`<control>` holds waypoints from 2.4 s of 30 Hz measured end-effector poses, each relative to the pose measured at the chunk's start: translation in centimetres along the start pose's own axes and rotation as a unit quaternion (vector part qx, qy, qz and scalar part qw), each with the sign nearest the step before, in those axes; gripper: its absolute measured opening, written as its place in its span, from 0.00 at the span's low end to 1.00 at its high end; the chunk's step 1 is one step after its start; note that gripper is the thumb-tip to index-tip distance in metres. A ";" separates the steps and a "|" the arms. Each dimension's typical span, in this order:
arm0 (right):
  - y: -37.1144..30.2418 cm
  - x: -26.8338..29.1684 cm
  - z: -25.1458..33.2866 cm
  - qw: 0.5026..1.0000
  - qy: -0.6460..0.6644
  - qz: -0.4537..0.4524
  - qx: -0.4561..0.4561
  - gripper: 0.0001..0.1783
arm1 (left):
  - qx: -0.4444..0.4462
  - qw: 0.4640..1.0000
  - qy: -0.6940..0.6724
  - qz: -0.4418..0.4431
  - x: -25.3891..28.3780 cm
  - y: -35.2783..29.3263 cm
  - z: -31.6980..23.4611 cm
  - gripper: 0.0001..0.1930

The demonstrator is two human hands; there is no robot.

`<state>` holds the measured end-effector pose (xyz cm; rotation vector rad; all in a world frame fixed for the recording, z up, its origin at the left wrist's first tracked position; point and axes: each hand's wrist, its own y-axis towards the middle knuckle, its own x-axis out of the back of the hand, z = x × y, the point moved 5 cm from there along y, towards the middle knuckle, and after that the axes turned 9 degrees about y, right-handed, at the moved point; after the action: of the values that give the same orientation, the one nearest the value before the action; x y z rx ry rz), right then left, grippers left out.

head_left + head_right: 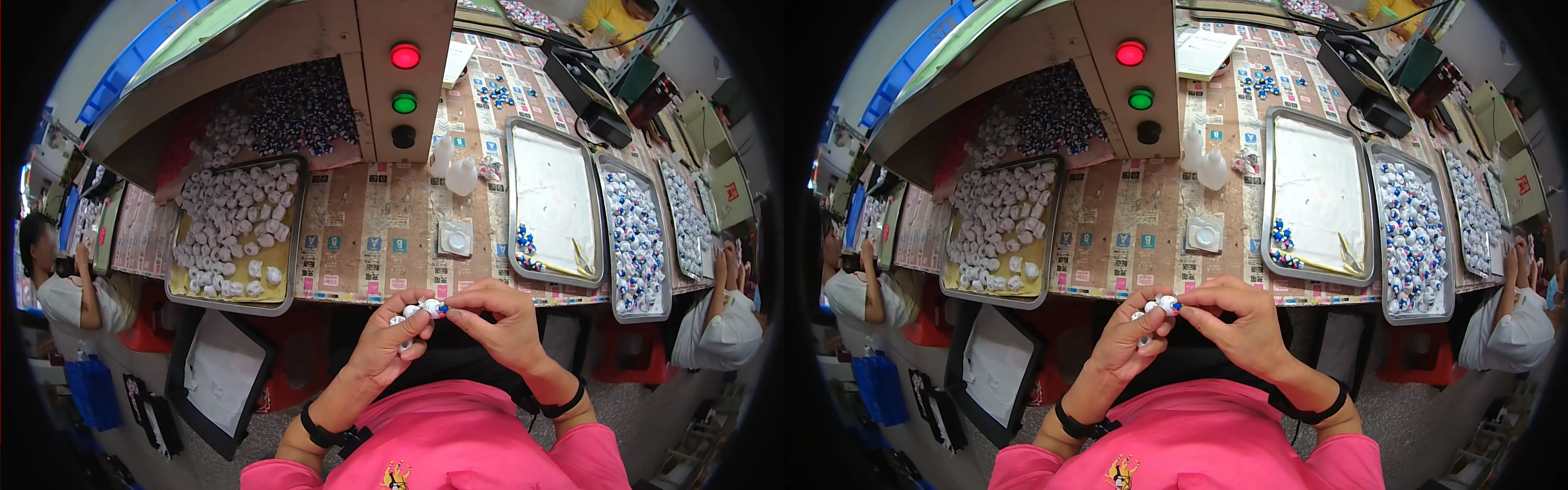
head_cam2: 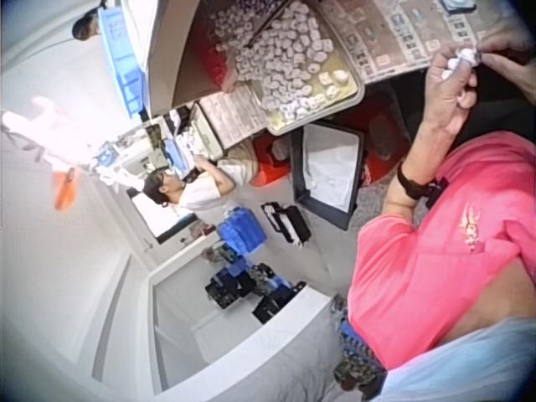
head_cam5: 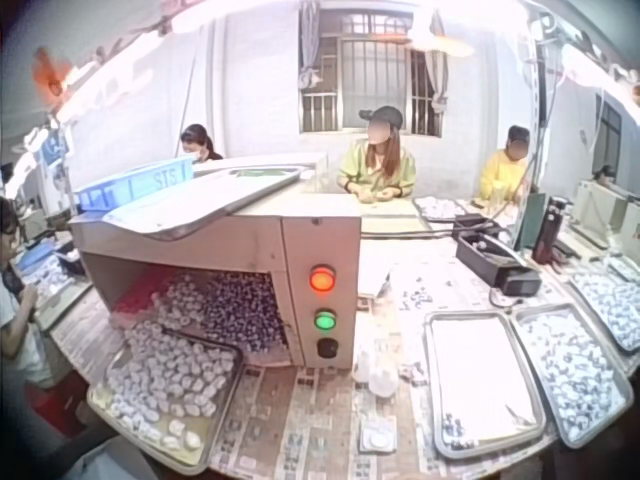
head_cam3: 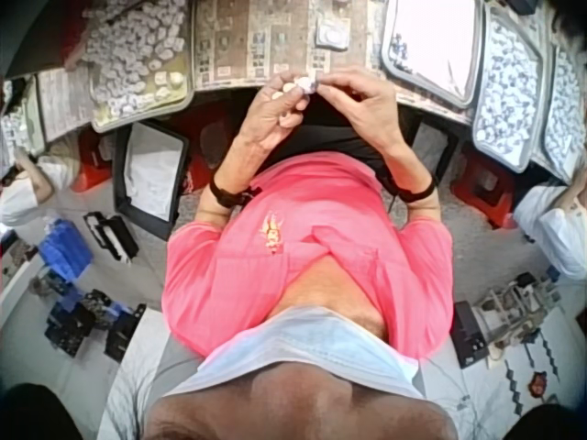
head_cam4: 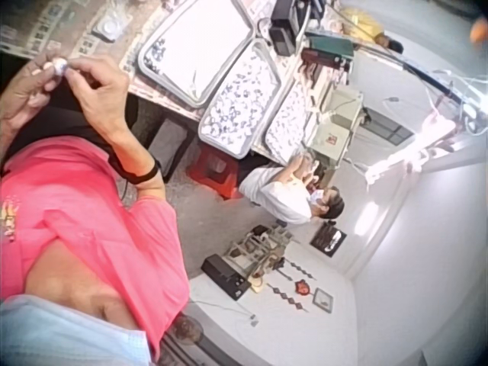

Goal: Assembling small plastic toy components with blue and red details onto white bases at a workstation.

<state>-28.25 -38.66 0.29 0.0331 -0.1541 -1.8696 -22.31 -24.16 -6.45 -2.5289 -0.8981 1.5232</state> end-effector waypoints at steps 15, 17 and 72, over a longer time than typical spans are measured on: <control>-0.3 0.1 0.7 0.996 -0.013 0.027 0.081 0.12 | -0.017 0.998 0.054 -0.014 -0.1 -0.2 0.4 0.13; -0.5 0.1 1.3 0.988 -0.067 0.027 0.136 0.11 | -0.017 0.999 0.051 -0.011 -0.7 -0.1 -0.1 0.13; -1.3 0.0 1.2 0.984 -0.057 -0.001 0.167 0.12 | -0.069 0.989 0.107 0.075 -2.6 0.2 -1.4 0.10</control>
<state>-29.58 -38.19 1.35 0.1569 -0.5449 -1.8301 -22.02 -25.28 -3.74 -2.8493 -0.8278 1.2299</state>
